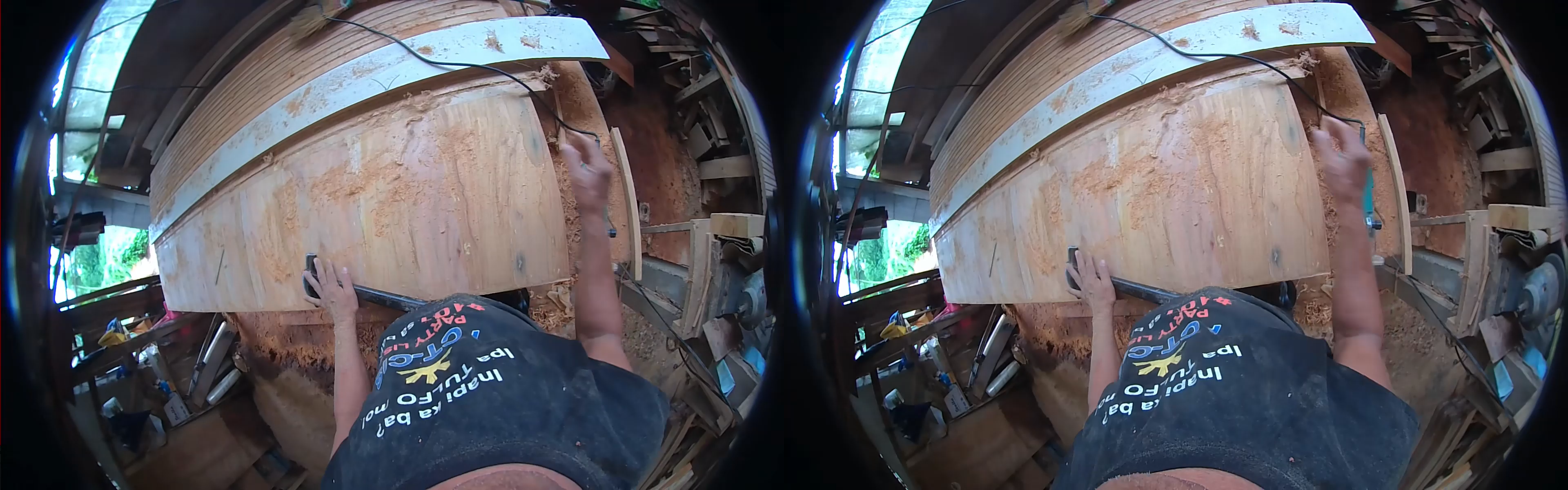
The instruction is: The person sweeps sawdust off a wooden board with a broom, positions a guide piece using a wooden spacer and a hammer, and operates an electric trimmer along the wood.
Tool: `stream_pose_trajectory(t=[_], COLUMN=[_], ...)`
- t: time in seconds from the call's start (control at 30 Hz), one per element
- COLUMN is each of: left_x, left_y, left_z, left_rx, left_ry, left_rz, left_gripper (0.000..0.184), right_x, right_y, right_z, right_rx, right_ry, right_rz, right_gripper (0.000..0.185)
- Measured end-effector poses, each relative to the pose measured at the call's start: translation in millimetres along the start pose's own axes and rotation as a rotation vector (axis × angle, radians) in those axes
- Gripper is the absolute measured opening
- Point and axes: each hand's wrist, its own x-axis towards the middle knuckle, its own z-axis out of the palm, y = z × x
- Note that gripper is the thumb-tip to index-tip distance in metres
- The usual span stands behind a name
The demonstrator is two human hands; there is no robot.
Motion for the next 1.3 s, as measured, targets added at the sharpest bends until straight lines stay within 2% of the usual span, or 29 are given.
stream_pose_trajectory(t=[0.03,0.07,0.1,0.17,0.27,0.37,0.47,0.53,0.6,0.67,0.77,0.8,0.93,1.1,1.13,1.17,1.2,1.23,1.27,1.3], left_x=[5,8,9,8,6,6,8,6,6,8,7,7,8,11,14,17,18,15,14,11], left_y=[-1,-3,-7,-12,-10,-13,-10,-8,-9,-10,-8,-8,-9,-5,-4,-10,-17,-16,-17,-18], left_z=[4,7,11,20,22,25,24,21,20,23,20,18,20,19,18,26,33,31,28,21], left_rx=[-0.013,-0.027,-0.041,-0.087,-0.173,-0.205,-0.221,-0.229,-0.232,-0.232,-0.223,-0.219,-0.217,-0.261,-0.312,-0.335,-0.354,-0.271,-0.188,-0.172], left_ry=[0.019,0.038,0.054,0.144,0.231,0.269,0.295,0.286,0.281,0.294,0.286,0.279,0.265,0.310,0.356,0.368,0.382,0.331,0.267,0.237], left_rz=[0.004,0.007,0.007,0.047,0.077,0.109,0.120,0.125,0.124,0.144,0.143,0.144,0.130,0.169,0.195,0.208,0.215,0.168,0.152,0.163], left_gripper=[0.054,0.054,0.053,0.050,0.046,0.046,0.046,0.046,0.046,0.047,0.047,0.047,0.045,0.039,0.038,0.038,0.039,0.043,0.053,0.059], right_x=[3,8,11,25,51,58,49,12,4,-51,-51,-48,-46,-51,-50,-57,-55,-59,-65,-76], right_y=[-16,-24,-30,-23,-12,-45,-72,-90,-130,-104,-102,-115,-112,-108,-103,-105,-106,-107,-120,-118], right_z=[27,49,80,145,231,274,309,330,328,357,359,349,354,362,367,367,368,369,361,365], right_rx=[0.041,-0.092,-0.017,-0.068,-0.275,-0.648,-0.697,-0.560,-0.386,0.048,0.251,0.322,0.313,0.319,0.249,0.362,0.270,0.263,0.258,0.272], right_ry=[-0.074,-0.153,-0.192,-0.164,-0.128,-0.207,-0.162,-0.059,-0.800,-0.691,-0.702,-0.555,-0.562,-0.567,-0.546,-0.553,-0.564,-0.622,-0.551,-0.455], right_rz=[-0.066,-0.234,-0.284,-0.372,-0.270,-0.093,0.019,-0.249,-0.444,-0.674,-0.401,-0.281,-0.300,-0.174,-0.259,-0.140,-0.166,-0.099,-0.158,-0.333], right_gripper=[0.035,0.038,0.046,0.055,0.080,0.095,0.091,0.092,0.075,0.049,0.027,0.026,0.026,0.025,0.025,0.025,0.022,0.021,0.018,0.016])
